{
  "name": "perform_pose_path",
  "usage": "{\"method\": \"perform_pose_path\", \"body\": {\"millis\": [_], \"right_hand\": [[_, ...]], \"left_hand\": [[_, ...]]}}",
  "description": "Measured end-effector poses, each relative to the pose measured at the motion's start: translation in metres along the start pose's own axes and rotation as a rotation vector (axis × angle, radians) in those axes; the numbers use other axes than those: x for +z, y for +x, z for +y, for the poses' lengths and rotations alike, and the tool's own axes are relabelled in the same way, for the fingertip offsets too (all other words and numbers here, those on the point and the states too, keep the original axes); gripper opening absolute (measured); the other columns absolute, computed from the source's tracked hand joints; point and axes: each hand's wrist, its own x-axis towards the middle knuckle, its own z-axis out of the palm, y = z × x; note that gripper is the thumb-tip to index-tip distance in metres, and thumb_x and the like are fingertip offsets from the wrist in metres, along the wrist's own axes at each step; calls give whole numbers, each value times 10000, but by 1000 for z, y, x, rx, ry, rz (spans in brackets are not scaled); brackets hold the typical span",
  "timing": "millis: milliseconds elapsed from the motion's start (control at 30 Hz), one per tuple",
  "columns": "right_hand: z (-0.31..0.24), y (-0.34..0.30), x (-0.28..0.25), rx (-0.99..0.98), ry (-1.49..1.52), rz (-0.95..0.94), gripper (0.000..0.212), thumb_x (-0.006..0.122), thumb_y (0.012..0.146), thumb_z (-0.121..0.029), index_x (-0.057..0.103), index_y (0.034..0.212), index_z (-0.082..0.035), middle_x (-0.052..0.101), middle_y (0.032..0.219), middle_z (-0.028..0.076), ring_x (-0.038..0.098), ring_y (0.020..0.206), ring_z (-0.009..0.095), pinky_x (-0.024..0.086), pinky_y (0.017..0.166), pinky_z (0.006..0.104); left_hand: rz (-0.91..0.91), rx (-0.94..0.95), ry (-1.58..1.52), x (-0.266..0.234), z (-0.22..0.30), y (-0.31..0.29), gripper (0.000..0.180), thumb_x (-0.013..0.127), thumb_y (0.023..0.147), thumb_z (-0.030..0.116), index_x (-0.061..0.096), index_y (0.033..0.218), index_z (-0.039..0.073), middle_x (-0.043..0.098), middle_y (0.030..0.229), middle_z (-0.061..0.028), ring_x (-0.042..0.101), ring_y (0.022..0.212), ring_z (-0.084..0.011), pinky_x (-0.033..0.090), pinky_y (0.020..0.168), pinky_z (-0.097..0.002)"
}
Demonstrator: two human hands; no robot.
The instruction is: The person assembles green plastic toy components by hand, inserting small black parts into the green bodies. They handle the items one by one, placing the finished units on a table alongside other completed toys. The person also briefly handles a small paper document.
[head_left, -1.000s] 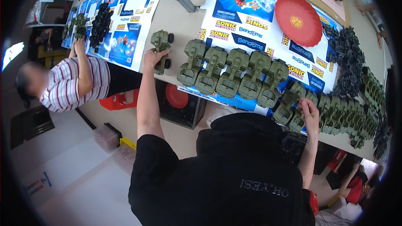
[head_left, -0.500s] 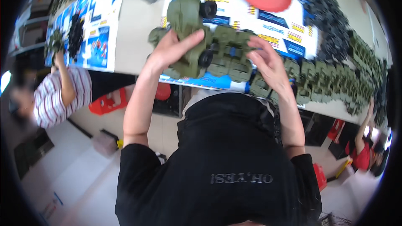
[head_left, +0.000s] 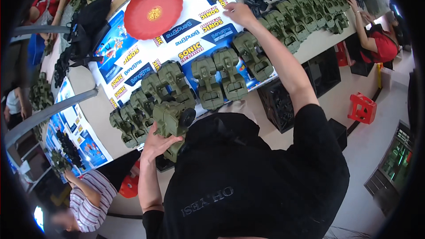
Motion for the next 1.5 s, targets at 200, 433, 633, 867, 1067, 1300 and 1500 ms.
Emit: {"method": "perform_pose_path", "body": {"millis": [200, 433, 633, 867, 1067, 1300, 1500], "right_hand": [[-10, 81, 21, 493, -53, 253, 541, 624, 697, -538, 666, 937, -56, 644, 960, 172, 620, 929, 299, 490, 786, 392], [-19, 91, 69, 630, 182, 365, 381, 655, 665, -260, 602, 986, -61, 611, 1011, 168, 589, 968, 309, 475, 818, 398], [-8, 42, 29, 290, 491, 82, 459, 689, 625, -226, 595, 1003, 16, 643, 919, 137, 629, 810, 211, 491, 743, 308], [-118, -151, -42, -20, 1070, -100, 240, 467, 859, -1, 405, 1088, -35, 514, 1119, 125, 596, 901, 194, 516, 590, 252], [-152, -204, -31, -188, 574, -245, 528, 430, 769, 88, 326, 1272, -37, 457, 1229, 130, 436, 1152, 164, 402, 915, 304], [-174, -215, -45, -301, 539, -611, 663, 546, 789, 7, 259, 1383, -60, 297, 1410, 146, 291, 1302, 229, 252, 1056, 340], [-177, -213, -33, -174, 909, -542, 459, 608, 834, -103, 457, 1262, -35, 491, 1236, 108, 442, 1168, 169, 363, 982, 314]], "left_hand": [[221, -50, 384, 21, 17, -4, 376, 458, 902, 69, 333, 1253, 19, 412, 1286, -137, 441, 1153, -285, 389, 977, -470], [367, 27, 307, 27, 15, -6, 525, 777, 649, 74, 506, 1091, -10, 618, 978, -70, 589, 879, -168, 481, 775, -304], [226, 10, 331, 14, 32, 28, 531, 766, 668, 76, 494, 1110, -34, 619, 968, -81, 588, 862, -150, 481, 770, -300], [31, 229, 610, 46, 76, 52, 740, 806, 627, 271, 441, 1163, -85, 572, 1118, -159, 554, 1024, -197, 427, 883, -317], [77, 333, 654, 46, 56, 55, 753, 784, 600, 373, 475, 1125, -69, 606, 1022, -204, 581, 991, -300, 439, 860, -350], [89, 412, 761, 37, 52, 44, 774, 776, 586, 399, 463, 1146, -34, 621, 965, -205, 585, 942, -358, 456, 810, -391], [119, 463, 784, 33, 57, 36, 741, 767, 598, 359, 455, 1168, 3, 622, 970, -195, 581, 936, -366, 459, 798, -399]]}}
